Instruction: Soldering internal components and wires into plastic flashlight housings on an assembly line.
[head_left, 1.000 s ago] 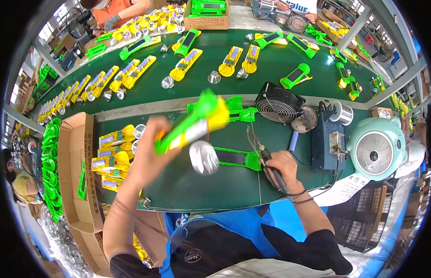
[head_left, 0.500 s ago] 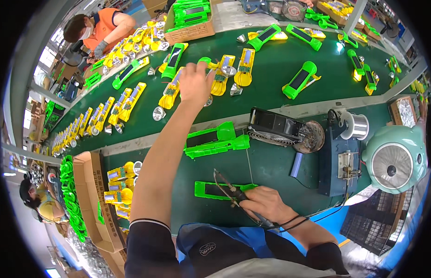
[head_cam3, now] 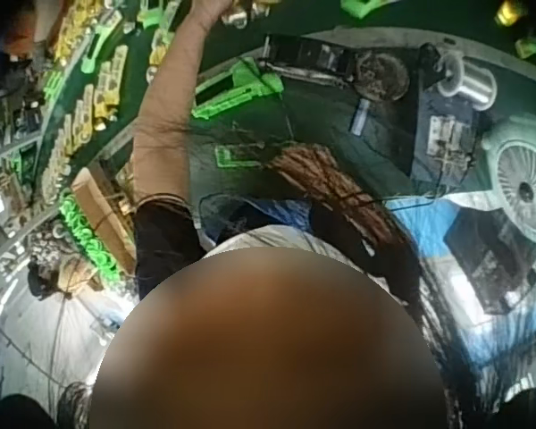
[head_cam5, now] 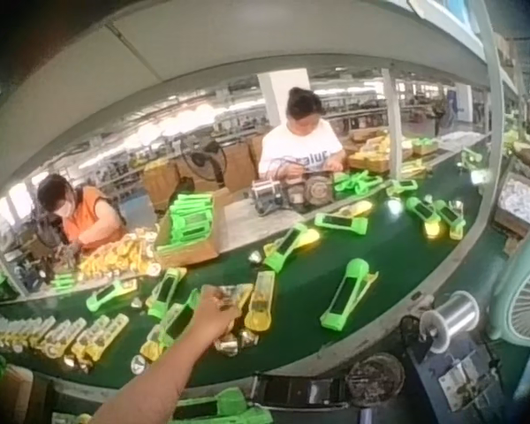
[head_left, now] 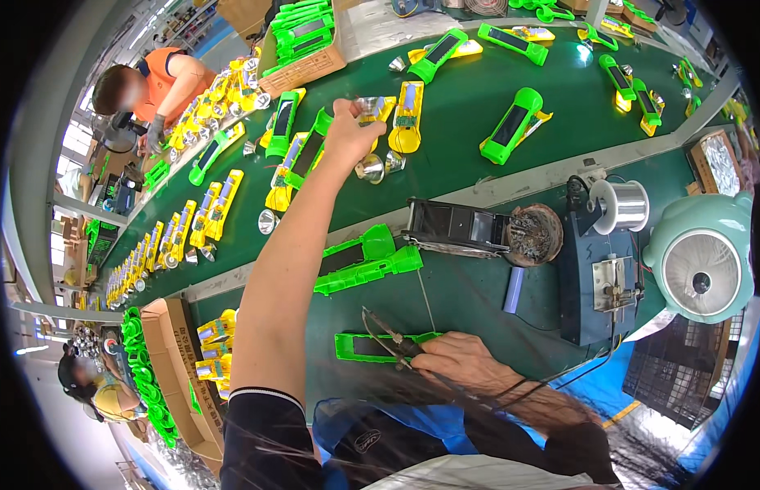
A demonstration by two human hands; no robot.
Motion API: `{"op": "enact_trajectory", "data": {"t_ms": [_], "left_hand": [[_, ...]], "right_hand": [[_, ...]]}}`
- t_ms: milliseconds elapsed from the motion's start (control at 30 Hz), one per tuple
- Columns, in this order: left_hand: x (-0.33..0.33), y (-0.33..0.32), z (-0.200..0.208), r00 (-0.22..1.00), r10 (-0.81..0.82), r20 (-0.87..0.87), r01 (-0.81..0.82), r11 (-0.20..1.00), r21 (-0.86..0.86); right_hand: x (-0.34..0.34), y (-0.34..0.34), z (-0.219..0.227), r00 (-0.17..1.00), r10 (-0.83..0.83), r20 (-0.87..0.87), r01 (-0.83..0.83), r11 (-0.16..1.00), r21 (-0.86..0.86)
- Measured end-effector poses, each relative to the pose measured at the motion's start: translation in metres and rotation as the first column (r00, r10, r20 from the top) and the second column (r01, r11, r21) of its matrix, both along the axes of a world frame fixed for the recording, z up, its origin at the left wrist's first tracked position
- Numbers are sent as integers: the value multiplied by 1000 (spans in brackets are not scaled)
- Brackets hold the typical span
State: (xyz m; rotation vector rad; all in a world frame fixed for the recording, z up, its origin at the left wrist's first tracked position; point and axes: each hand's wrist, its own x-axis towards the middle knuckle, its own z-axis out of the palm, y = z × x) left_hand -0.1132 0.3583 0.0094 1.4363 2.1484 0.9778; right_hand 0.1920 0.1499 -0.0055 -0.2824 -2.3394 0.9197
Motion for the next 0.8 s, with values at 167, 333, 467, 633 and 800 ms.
{"op": "enact_trajectory", "data": {"t_ms": [167,333,467,633,800], "left_hand": [[44,9,10,994,-55,96,29,966,257],[59,31,8,990,-108,-88,129,949,286],[61,53,0,849,-273,-453,216,961,-174],[72,43,12,880,-213,-425,150,973,-178],[57,20,24,938,-186,-291,186,982,-27]], "right_hand": [[-1,-3,-7,1000,-21,3,21,998,-58],[-3,-5,-13,999,-29,-16,28,996,-83],[1,-3,-18,999,-24,-31,20,992,-123],[-1,-5,-15,997,7,-79,-20,986,-164],[-1,-7,-11,999,33,-1,-32,989,-147]]}}
